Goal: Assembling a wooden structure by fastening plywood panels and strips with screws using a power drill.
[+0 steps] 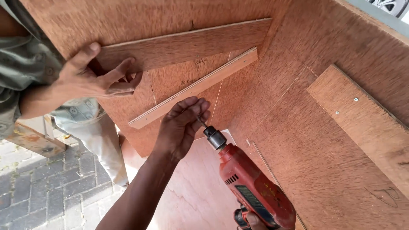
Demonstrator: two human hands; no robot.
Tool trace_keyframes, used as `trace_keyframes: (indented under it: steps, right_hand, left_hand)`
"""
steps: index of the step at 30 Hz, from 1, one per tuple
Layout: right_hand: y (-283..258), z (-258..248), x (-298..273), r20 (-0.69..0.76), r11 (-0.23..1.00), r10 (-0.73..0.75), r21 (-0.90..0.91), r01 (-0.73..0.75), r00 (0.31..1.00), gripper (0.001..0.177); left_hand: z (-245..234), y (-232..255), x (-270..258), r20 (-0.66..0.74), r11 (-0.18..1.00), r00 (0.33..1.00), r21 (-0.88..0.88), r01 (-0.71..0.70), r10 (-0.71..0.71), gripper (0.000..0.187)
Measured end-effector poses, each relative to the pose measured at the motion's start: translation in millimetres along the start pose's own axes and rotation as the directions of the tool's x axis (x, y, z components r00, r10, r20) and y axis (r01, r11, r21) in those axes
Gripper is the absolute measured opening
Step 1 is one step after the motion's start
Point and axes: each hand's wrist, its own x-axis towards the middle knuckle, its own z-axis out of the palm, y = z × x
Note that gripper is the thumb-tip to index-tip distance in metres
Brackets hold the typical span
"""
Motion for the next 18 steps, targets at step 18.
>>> trace_keyframes:
  steps: [18]
  right_hand:
    - [-7.9, 18.8, -21.8, 0.021, 0.96, -0.026, -0.278, 0.031, 0.999, 0.083]
  left_hand:
    - [-1.9, 27.3, 12.5, -0.006, 0.992, 0.999, -0.122, 0.039, -0.04, 0.017]
